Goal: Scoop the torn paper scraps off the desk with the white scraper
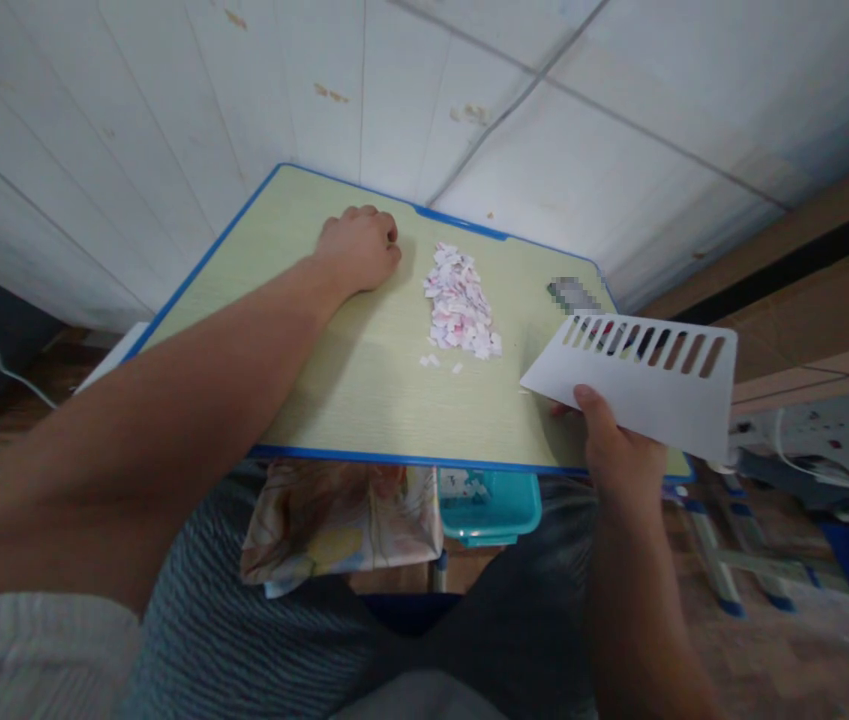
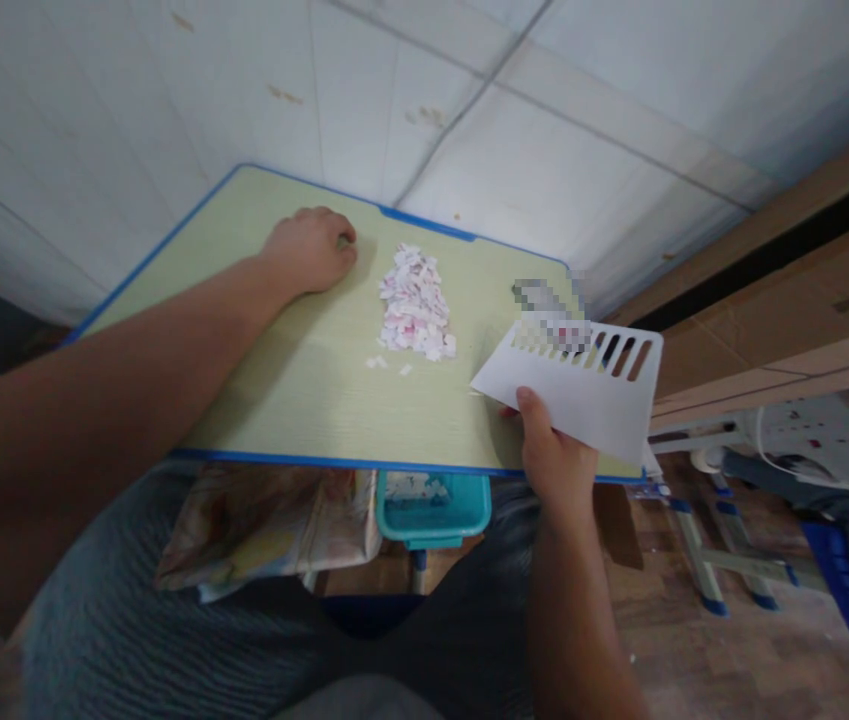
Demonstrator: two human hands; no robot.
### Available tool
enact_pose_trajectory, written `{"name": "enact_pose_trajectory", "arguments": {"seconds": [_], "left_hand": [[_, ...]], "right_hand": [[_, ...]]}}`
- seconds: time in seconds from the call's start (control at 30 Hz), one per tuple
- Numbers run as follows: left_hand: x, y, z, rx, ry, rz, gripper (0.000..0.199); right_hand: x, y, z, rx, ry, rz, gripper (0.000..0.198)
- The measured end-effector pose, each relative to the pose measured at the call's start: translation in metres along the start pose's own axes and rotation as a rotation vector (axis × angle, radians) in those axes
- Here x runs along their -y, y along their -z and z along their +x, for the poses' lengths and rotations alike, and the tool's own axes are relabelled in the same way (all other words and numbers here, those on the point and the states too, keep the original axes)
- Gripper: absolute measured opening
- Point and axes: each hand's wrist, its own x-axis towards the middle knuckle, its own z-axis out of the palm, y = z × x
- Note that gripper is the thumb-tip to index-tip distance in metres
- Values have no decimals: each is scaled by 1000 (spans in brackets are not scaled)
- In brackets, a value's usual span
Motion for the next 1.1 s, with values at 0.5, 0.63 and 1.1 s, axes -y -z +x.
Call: {"name": "enact_pose_trajectory", "arguments": {"seconds": [0.5, 0.63, 1.1], "left_hand": [[4, 0, 1, -17, 2, 63, 44], [6, 2, -12, 9, 40, 128, 48], [20, 12, -94, -43, 155, 181, 60]], "right_hand": [[44, -32, -44, 167, -7, 51, 42], [47, -41, -49, 192, -67, 153, 40], [29, -53, -32, 150, -168, 298, 37]]}}
